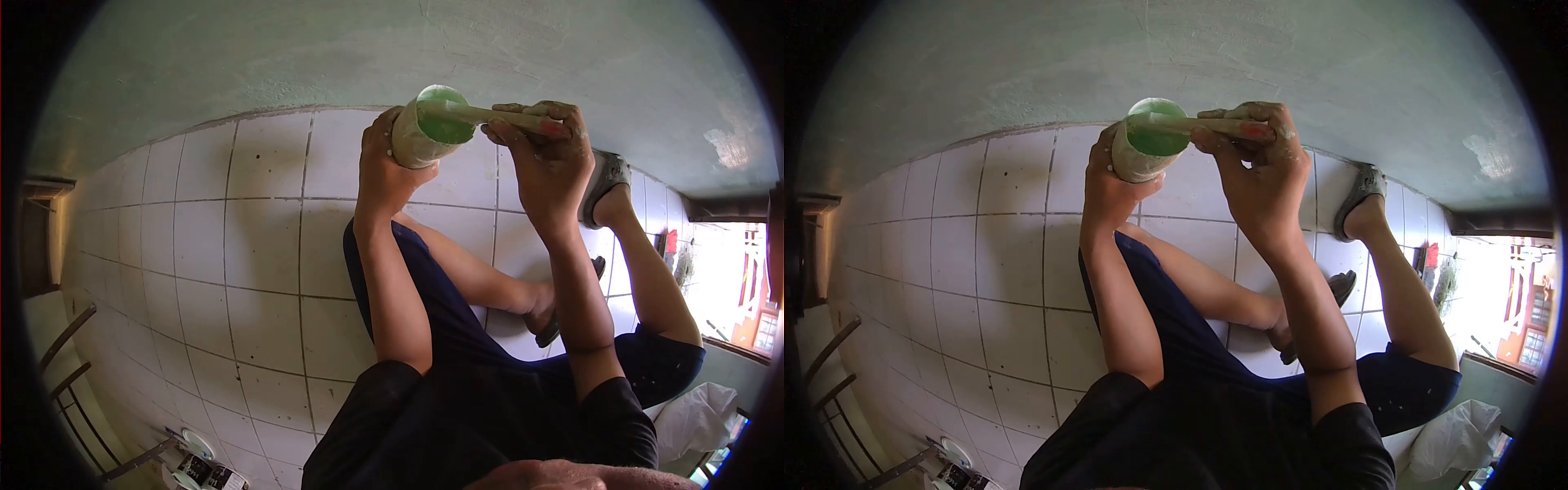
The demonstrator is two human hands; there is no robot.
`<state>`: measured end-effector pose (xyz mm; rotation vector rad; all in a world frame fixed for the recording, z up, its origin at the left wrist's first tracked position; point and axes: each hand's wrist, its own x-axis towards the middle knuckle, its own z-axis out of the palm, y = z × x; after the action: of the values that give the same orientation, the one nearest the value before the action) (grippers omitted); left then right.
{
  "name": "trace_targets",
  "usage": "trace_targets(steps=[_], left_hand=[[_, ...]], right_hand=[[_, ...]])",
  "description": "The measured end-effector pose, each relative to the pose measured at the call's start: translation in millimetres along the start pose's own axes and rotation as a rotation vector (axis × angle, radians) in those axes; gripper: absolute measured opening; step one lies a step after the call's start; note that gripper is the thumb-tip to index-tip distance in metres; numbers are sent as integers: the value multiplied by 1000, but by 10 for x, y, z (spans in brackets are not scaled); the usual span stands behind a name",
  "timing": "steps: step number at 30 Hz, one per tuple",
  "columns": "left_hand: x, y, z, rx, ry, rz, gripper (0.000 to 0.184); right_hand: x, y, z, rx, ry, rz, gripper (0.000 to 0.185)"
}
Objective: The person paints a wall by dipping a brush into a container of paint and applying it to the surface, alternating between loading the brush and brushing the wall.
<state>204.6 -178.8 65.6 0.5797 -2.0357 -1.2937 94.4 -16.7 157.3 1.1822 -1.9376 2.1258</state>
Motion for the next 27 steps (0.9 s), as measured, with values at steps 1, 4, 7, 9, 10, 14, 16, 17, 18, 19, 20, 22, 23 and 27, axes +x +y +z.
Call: trace_targets(steps=[1, 4, 7, 9, 10, 14, 16, 17, 18, 19, 20, 22, 23, 27], left_hand=[[5, -17, 4, 37, -7, 27, 80], [-1, 37, 47, -42, -86, -47, 79], [3, 26, 83, -78, -106, -65, 78], [0, 47, 91, -74, -96, -63, 78], [10, 57, 86, -66, -80, -61, 78], [12, 1, 107, -43, -57, -49, 80], [-1, -7, 121, 12, -56, -59, 81], [2, 10, 129, 10, -60, -57, 81], [4, 28, 134, 11, -68, -63, 81], [6, 49, 139, 12, -75, -70, 81], [7, 73, 144, 10, -77, -67, 81], [2, 106, 156, 16, -78, -78, 82], [-1, 106, 166, 14, -79, -79, 82], [7, 40, 197, 51, -72, -13, 82]], right_hand=[[-6, 28, -9, -8, 25, -6, 27], [-20, 77, -48, -243, -35, -164, 27], [15, 91, -78, -301, -63, -216, 23], [27, 136, -91, -189, -38, -155, 23], [36, 146, -89, -71, -16, -95, 22], [57, 38, -112, 124, 115, 54, 21], [51, 44, -160, 143, 200, 140, 19], [51, 70, -183, 141, 204, 139, 19], [52, 127, -202, 177, 231, 182, 20], [52, 186, -223, 213, 256, 226, 21], [51, 248, -256, 211, 259, 223, 21], [47, 356, -330, 372, 249, 289, 20], [44, 375, -355, 371, 250, 291, 20], [43, 412, -424, 509, 268, 412, 19]])
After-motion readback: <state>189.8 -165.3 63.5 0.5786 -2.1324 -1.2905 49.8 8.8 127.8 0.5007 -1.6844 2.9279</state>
